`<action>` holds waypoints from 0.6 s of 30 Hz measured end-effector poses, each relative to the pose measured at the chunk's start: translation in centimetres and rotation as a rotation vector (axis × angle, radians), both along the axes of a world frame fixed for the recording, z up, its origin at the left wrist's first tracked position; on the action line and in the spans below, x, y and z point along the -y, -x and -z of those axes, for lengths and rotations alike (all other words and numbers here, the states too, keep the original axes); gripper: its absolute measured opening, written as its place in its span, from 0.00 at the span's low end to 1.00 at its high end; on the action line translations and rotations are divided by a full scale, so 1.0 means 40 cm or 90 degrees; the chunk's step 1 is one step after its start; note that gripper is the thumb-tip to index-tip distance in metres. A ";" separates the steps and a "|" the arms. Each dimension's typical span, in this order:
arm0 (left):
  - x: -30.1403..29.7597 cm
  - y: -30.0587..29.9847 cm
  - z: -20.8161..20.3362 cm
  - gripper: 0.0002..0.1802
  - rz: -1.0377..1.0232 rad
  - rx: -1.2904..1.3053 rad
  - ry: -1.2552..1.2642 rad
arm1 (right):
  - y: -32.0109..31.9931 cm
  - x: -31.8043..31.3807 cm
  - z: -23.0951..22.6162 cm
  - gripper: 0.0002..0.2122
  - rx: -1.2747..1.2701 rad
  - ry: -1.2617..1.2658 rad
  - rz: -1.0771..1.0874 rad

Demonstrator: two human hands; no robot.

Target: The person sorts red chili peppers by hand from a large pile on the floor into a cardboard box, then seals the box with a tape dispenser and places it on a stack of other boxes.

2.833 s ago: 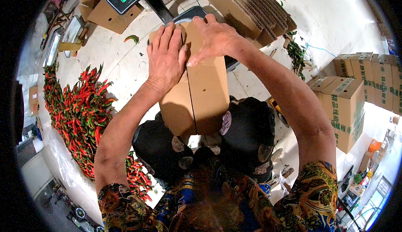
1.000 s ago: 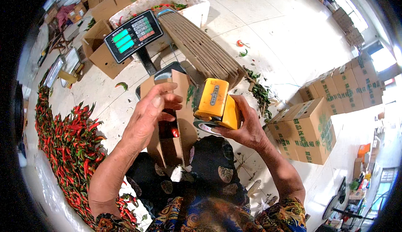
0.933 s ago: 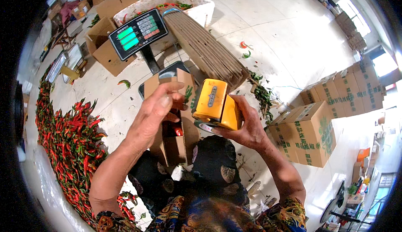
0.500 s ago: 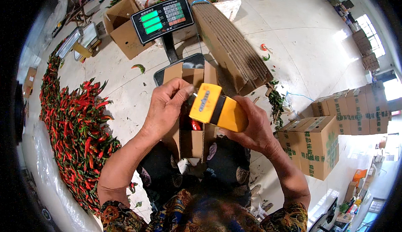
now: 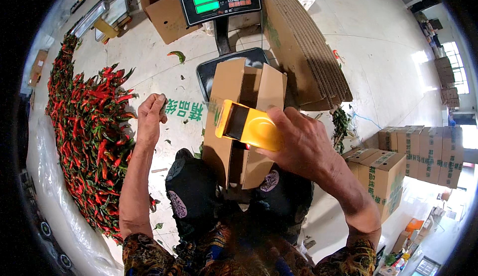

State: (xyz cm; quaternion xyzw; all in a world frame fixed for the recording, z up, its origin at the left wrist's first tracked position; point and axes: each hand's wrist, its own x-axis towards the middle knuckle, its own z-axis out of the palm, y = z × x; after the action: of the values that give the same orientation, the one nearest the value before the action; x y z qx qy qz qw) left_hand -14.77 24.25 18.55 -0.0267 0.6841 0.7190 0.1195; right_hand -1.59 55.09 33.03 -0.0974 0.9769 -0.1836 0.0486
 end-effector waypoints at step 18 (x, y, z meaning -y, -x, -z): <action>-0.151 -0.050 0.293 0.08 0.048 -0.331 0.448 | 0.068 0.045 0.035 0.31 0.093 -0.099 0.012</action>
State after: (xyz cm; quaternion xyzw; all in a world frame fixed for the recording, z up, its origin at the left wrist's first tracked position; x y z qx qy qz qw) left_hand -12.78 30.28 6.84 0.1408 0.8954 0.4199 -0.0467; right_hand -4.31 53.30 31.62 -0.0710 0.9829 -0.1146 0.1252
